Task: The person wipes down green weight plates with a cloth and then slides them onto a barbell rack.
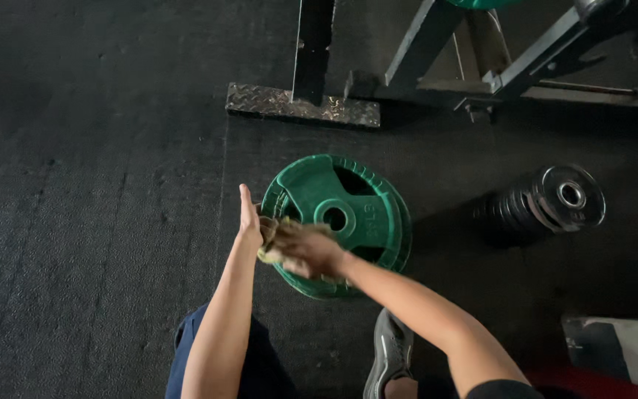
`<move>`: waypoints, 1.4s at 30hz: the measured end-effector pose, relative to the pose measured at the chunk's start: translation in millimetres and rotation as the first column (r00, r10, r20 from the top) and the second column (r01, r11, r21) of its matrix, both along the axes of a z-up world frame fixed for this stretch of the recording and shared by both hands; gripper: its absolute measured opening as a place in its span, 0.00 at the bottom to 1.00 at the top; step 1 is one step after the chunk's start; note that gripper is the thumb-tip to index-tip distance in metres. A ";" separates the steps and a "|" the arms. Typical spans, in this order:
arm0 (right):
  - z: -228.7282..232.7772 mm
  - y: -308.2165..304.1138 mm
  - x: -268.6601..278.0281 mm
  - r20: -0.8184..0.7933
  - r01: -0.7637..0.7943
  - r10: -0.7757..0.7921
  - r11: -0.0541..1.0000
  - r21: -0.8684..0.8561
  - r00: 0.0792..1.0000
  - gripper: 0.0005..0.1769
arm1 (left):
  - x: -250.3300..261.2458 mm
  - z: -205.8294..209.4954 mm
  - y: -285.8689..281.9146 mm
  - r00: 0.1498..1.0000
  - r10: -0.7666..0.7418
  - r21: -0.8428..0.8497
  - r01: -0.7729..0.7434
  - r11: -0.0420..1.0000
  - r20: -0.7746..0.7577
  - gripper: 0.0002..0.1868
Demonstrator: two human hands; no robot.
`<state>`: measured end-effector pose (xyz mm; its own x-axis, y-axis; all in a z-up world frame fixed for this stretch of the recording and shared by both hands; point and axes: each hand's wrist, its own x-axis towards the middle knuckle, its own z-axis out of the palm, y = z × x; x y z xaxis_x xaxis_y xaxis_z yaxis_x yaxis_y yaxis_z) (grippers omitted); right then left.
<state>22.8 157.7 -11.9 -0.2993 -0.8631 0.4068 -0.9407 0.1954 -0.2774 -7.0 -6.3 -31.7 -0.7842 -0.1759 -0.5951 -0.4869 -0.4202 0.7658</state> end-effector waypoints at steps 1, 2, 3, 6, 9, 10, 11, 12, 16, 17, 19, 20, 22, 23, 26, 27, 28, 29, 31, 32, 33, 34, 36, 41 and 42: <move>-12.8 -3.3 -14.1 -0.029 -0.027 0.027 1.000 -0.003 0.999 0.25 | 2.5 14.1 1.9 0.994 -0.010 0.038 0.006 0.999 0.109 0.57; -25.1 -6.1 -29.6 -0.062 -0.048 0.048 0.999 -0.006 0.997 0.22 | 2.9 28.6 4.5 0.977 -0.029 0.076 0.013 0.997 0.212 0.60; -32.8 -5.2 -55.7 -0.066 -0.046 0.046 0.999 -0.008 0.997 0.22 | 1.8 35.9 3.6 0.978 -0.031 0.074 0.015 0.997 0.208 0.60; -47.1 3.1 -115.9 -0.305 0.258 -0.231 0.965 0.050 0.924 0.19 | 1.3 62.3 10.0 0.963 -0.026 0.114 -0.005 0.994 0.270 0.66; -41.1 7.6 -138.5 -0.143 0.423 -0.413 0.904 0.052 0.900 0.21 | 1.4 78.1 17.6 0.972 0.011 0.145 -0.046 0.988 0.234 0.67; -38.0 10.2 -139.3 -0.012 0.534 -0.534 0.842 0.080 0.845 0.23 | 1.3 68.5 17.6 0.971 0.037 0.122 -0.067 0.990 0.238 0.64; -35.2 12.7 -140.2 0.114 0.630 -0.641 0.767 0.123 0.759 0.26 | 1.1 58.7 17.5 0.969 0.062 0.099 -0.088 0.991 0.241 0.61; -41.4 0.8 -126.1 0.112 0.632 -0.644 0.765 0.127 0.757 0.26 | -5.5 42.6 14.0 0.969 0.059 0.104 -0.086 0.991 0.242 0.61; -30.4 -3.7 -80.3 0.313 0.458 -0.558 0.822 0.338 0.769 0.27 | 2.5 77.1 21.4 0.986 0.050 -0.007 -0.050 0.999 0.158 0.56; -19.4 4.9 -71.2 0.381 0.301 -0.495 0.832 0.465 0.781 0.27 | 13.5 109.6 27.1 0.983 0.057 -0.007 -0.056 0.998 0.172 0.56; 4.0 34.6 -97.0 0.413 0.304 -0.512 0.828 0.472 0.753 0.25 | 0.5 57.0 17.4 0.983 0.053 -0.043 -0.046 0.998 0.177 0.53; 14.6 49.3 -108.7 0.453 0.309 -0.525 0.828 0.467 0.721 0.25 | -5.2 29.3 13.5 0.982 0.049 -0.093 -0.032 0.995 0.183 0.51; 81.1 75.1 -121.2 0.438 0.409 -0.572 0.813 0.414 0.693 0.25 | -9.2 1.1 10.9 0.983 -0.032 -0.217 0.072 0.974 0.183 0.54; 114.7 86.3 -127.7 0.431 0.502 -0.611 0.792 0.348 0.664 0.27 | -11.1 -12.6 8.8 0.976 -0.108 -0.346 0.170 0.923 0.190 0.56; 94.9 116.3 -157.6 0.528 0.668 -0.641 0.724 0.173 0.558 0.26 | -28.0 -22.7 23.9 0.848 -0.380 -0.718 0.521 0.462 0.370 0.47; 77.5 109.8 -158.9 0.525 0.667 -0.642 0.724 0.175 0.559 0.26 | -22.1 -22.8 37.2 0.848 -0.381 -0.716 0.520 0.466 0.368 0.47; 59.0 102.7 -159.8 0.535 0.692 -0.665 0.696 0.192 0.521 0.25 | -15.5 -23.2 49.7 0.855 -0.439 -0.888 0.401 0.224 0.275 0.43; 40.8 96.1 -160.8 0.544 0.715 -0.687 0.667 0.209 0.482 0.27 | -9.1 -23.3 62.6 0.835 -0.513 -0.976 0.218 -0.023 0.199 0.39; 5.7 84.3 -155.9 0.388 0.619 -0.752 0.659 0.427 0.533 0.30 | -2.6 -29.2 75.9 0.698 -0.630 -0.916 0.399 -0.051 0.339 0.45; -12.5 78.6 -152.1 0.226 0.509 -0.767 0.584 0.632 0.600 0.35 | 2.7 -32.9 83.1 0.522 -0.725 -0.820 0.563 -0.102 0.449 0.51; -16.5 87.5 -152.4 0.224 0.509 -0.768 0.583 0.633 0.600 0.35 | -0.8 -30.8 85.8 0.523 -0.726 -0.821 0.563 -0.100 0.447 0.51; -22.5 92.3 -150.1 0.174 0.612 -0.734 0.653 0.446 0.656 0.35 | -1.0 -29.2 84.5 0.499 -0.723 -0.814 0.560 -0.151 0.477 0.50; -31.2 106.5 -144.2 0.122 0.669 -0.706 0.702 0.244 0.697 0.35 | -0.4 -25.6 76.5 0.469 -0.717 -0.797 0.568 -0.203 0.516 0.49; -33.1 172.4 -125.3 -0.113 0.610 -0.661 0.594 0.524 0.742 0.37 | -8.7 -22.0 45.3 0.494 -0.800 -0.811 0.585 0.016 0.340 0.37; -15.5 179.9 -114.3 -0.109 0.607 -0.661 0.596 0.525 0.743 0.37 | -8.1 -10.6 35.1 0.493 -0.799 -0.809 0.587 0.014 0.344 0.37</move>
